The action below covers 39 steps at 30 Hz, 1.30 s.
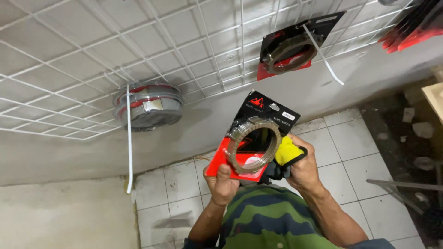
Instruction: Wiping down the plastic packaging of motorcycle clutch plates using a microfiber cloth.
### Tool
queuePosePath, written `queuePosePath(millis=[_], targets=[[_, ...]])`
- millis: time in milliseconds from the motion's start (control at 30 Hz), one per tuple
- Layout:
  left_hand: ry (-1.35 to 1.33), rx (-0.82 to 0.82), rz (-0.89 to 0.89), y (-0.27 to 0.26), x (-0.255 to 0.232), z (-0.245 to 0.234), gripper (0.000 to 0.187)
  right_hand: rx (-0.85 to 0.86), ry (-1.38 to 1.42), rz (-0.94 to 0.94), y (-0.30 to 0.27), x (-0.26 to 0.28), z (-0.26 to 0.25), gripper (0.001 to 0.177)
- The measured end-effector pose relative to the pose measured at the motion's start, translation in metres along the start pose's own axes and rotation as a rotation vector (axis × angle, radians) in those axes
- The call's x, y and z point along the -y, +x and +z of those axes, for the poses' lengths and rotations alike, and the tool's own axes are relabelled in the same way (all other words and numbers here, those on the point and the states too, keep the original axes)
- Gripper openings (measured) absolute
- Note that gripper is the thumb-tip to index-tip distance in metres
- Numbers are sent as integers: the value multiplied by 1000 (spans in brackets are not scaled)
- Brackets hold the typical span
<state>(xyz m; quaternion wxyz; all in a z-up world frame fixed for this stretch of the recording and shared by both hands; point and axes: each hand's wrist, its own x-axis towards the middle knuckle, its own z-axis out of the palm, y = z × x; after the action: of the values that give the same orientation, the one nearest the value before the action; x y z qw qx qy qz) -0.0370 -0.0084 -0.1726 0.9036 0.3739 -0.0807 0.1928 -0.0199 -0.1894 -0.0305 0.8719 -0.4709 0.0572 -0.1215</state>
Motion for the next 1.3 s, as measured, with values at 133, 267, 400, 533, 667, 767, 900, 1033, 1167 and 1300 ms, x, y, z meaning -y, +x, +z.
queuePosePath(millis=[133,267,400,533,667,767,900,1033,1167,1300], targets=[[-189,284,-182,41,-68,82,93,47,-138,-15,15,10,-29,6],[-203,529,-515,41,-84,98,113,74,-255,-14,16,21,-53,7],[44,428,-693,49,-79,118,50,128,-479,-7,15,32,-76,11],[96,372,-731,52,-88,150,44,131,-480,-5,15,32,-70,14],[166,304,-679,50,-99,165,34,126,-443,17,22,29,-59,14],[140,202,-603,54,-112,179,29,-56,-318,-3,31,14,-57,9],[213,145,-482,43,-82,140,33,-290,14,-89,43,23,-76,16],[158,129,-456,45,-75,173,33,-284,185,-81,40,42,-83,22],[151,194,-451,49,-71,195,27,-63,-110,-311,36,52,-50,13],[349,417,-457,44,-47,158,13,376,-716,-848,43,36,-25,36]])
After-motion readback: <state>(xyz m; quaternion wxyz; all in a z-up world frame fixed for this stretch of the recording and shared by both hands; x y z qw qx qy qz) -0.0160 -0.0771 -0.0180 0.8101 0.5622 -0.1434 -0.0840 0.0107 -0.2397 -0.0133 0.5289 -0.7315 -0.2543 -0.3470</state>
